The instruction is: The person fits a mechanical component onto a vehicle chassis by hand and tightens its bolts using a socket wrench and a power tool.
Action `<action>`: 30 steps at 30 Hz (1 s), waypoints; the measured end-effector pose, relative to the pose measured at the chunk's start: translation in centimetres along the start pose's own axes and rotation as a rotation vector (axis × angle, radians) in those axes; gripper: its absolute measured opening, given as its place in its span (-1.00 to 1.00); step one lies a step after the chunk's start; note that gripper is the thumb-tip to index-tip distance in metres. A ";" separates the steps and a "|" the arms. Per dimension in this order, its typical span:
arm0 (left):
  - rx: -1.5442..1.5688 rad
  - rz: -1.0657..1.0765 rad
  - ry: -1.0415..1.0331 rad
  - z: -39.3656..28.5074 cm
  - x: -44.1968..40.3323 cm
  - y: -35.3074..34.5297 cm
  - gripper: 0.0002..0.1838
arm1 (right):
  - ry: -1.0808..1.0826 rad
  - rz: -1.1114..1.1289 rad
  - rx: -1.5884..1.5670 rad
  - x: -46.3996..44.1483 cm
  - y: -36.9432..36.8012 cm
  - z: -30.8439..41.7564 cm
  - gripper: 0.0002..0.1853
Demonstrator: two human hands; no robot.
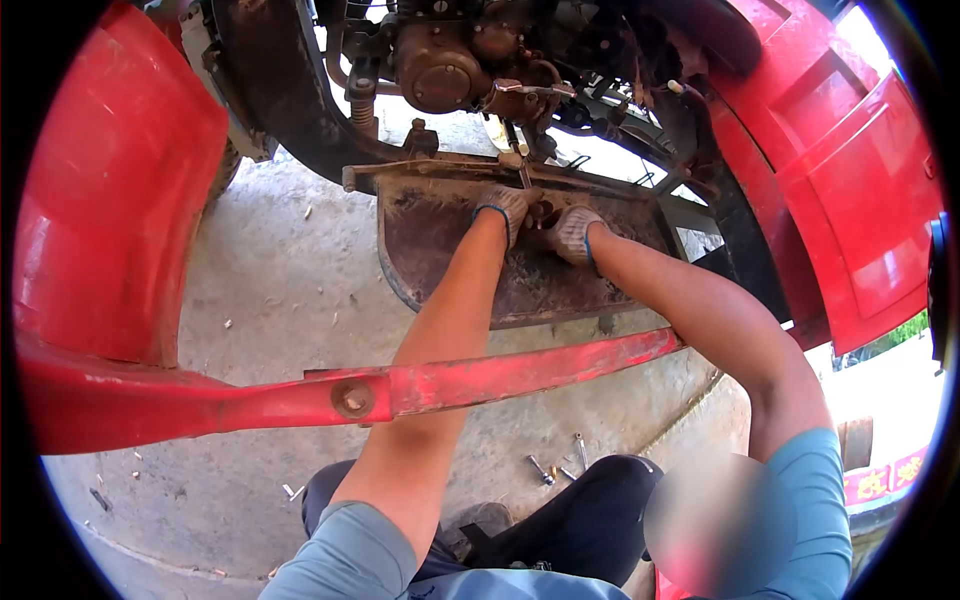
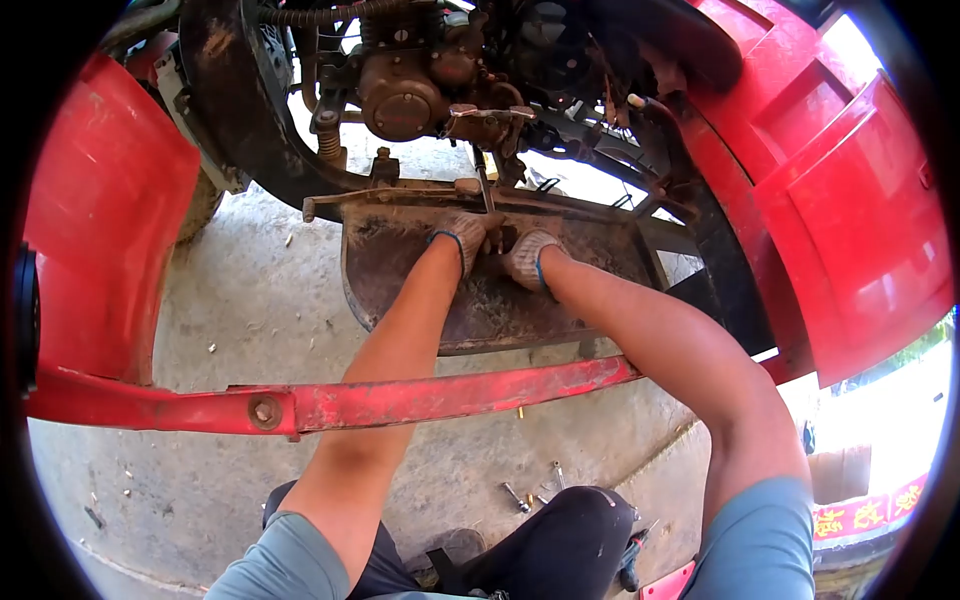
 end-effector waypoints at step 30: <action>-0.164 0.277 -0.117 -3.3 2.7 -0.4 -0.65 | -0.363 0.063 -1.593 3.1 1.2 0.4 -0.65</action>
Point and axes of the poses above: each hand's wrist, its own x-axis away from the middle knuckle, its own y-axis out of the back of the hand, z = x × y, the point moved 6 cm from there along -x, towards the middle knuckle, and after that the axes turned 9 degrees about z, right-handed, at the moved point
